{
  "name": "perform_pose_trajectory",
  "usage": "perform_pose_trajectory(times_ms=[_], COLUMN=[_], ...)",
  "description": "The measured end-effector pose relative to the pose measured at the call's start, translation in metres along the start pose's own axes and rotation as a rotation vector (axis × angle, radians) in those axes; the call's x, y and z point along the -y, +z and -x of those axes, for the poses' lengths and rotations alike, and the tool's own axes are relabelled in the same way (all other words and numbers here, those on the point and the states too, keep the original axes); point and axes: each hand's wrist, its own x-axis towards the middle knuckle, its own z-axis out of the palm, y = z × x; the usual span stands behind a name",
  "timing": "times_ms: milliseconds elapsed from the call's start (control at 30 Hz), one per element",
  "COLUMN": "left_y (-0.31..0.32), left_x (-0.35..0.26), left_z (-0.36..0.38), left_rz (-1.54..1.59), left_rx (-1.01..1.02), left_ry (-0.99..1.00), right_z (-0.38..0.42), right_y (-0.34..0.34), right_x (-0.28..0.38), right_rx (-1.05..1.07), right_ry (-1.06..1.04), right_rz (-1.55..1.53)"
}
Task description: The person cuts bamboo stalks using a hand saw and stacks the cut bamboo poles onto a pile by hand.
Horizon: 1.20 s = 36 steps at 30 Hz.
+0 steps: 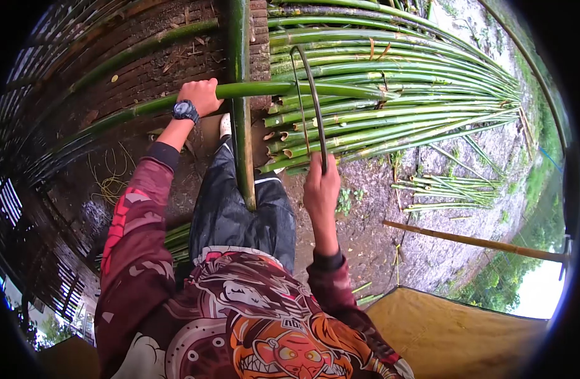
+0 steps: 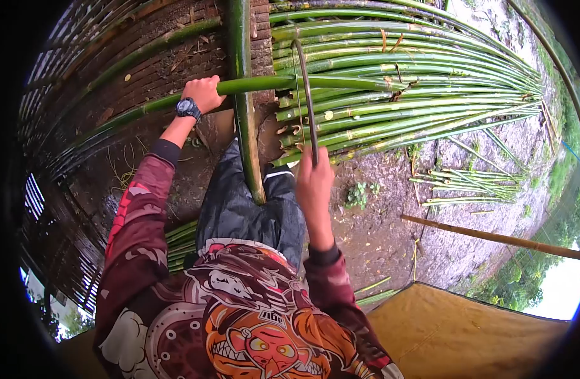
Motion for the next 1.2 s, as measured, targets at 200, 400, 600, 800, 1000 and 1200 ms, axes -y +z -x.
perform_pose_trajectory(times_ms=[200, 400, 600, 800, 1000, 1200], left_y=[0.008, -0.007, -0.025, -0.033, -0.028, -0.022], left_x=[0.001, 0.002, 0.021, 0.015, 0.006, 0.011], left_z=[0.001, -0.010, -0.042, -0.024, -0.021, -0.023], left_rz=[-0.003, 0.011, 0.247, 0.086, 0.023, 0.041], left_rx=[-0.082, 0.055, 0.476, 0.256, 0.215, 0.216], left_ry=[0.023, -0.023, 0.021, 0.002, -0.022, -0.008], right_z=[-0.035, -0.094, -0.078, -0.083, -0.066, 0.014], right_y=[0.003, 0.037, 0.077, 0.083, 0.052, -0.020], right_x=[0.026, 0.019, -0.039, -0.043, -0.010, 0.029], right_rx=[0.055, 0.010, -0.128, -0.157, -0.099, 0.019], right_ry=[0.028, -0.018, -0.196, -0.214, -0.180, 0.031], right_rz=[0.200, 0.113, -0.104, -0.129, -0.127, 0.038])
